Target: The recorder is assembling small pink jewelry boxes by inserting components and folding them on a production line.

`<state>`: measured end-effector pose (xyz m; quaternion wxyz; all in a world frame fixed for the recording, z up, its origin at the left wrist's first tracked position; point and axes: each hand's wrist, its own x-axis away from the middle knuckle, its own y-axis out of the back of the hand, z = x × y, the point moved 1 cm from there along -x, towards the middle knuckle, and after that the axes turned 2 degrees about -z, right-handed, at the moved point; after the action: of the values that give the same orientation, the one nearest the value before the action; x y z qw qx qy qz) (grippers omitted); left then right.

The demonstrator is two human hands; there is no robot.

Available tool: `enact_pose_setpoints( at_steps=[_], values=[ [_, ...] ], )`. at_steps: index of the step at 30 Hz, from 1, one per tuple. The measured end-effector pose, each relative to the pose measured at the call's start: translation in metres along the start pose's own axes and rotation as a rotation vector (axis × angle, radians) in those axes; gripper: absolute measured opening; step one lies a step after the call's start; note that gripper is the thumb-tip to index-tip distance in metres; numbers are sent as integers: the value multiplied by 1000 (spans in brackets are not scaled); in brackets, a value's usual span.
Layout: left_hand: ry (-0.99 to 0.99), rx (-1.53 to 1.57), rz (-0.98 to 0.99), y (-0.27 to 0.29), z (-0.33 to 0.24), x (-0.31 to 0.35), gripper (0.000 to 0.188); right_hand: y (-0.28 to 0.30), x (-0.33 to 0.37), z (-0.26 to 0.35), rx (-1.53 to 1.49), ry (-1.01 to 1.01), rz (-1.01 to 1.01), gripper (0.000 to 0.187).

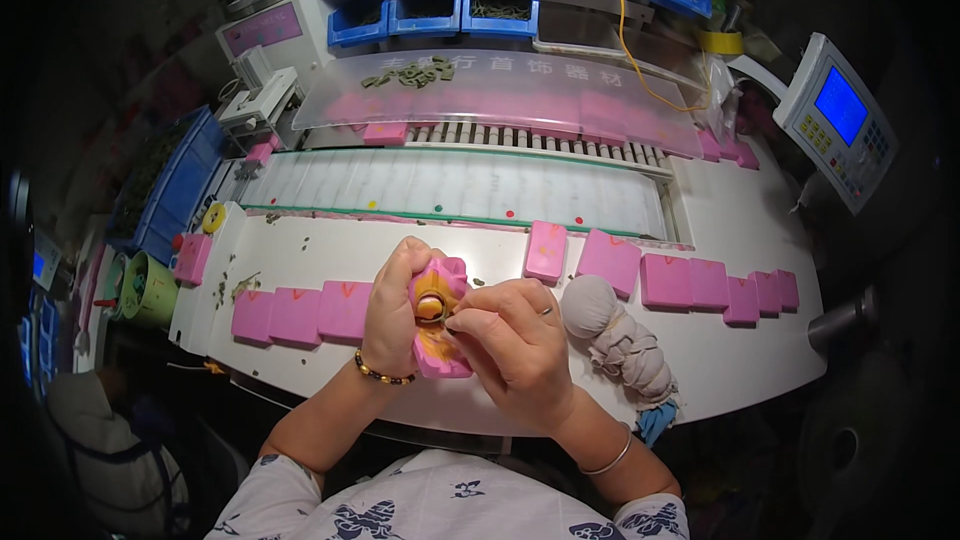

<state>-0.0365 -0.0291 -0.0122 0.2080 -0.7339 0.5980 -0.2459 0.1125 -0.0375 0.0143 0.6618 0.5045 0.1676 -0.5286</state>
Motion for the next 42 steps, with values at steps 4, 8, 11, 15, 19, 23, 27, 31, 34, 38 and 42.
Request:
enact_pose_setpoints(
  at_steps=[4,8,11,15,19,23,27,31,34,38,42],
  values=[
    [195,207,8,-3,2,-2,24,4,-3,2,-18,5,-8,22],
    [288,260,80,-3,-2,-8,29,10,-2,7,16,51,9,22],
    [310,265,53,5,-7,-16,42,14,-2,10,48,96,-14,21],
    [228,103,55,3,-10,-9,40,21,0,-1,226,194,-140,21],
    [204,-185,315,5,-15,5,32,25,9,-11,382,293,-169,19],
    [140,-340,437,5,-12,15,14,24,16,-9,430,360,-79,16],
    [211,-357,469,9,-11,16,9,24,19,-8,402,365,-13,16],
    [254,-487,470,9,-15,20,8,24,20,-5,266,242,70,15],
    [32,-606,487,8,-15,26,7,23,19,-9,18,11,129,15],
    [-184,-732,501,4,-16,31,7,20,22,-23,-469,-387,118,15],
    [-198,-665,392,9,-16,20,8,17,30,-38,-951,-924,-12,6]
  ],
)
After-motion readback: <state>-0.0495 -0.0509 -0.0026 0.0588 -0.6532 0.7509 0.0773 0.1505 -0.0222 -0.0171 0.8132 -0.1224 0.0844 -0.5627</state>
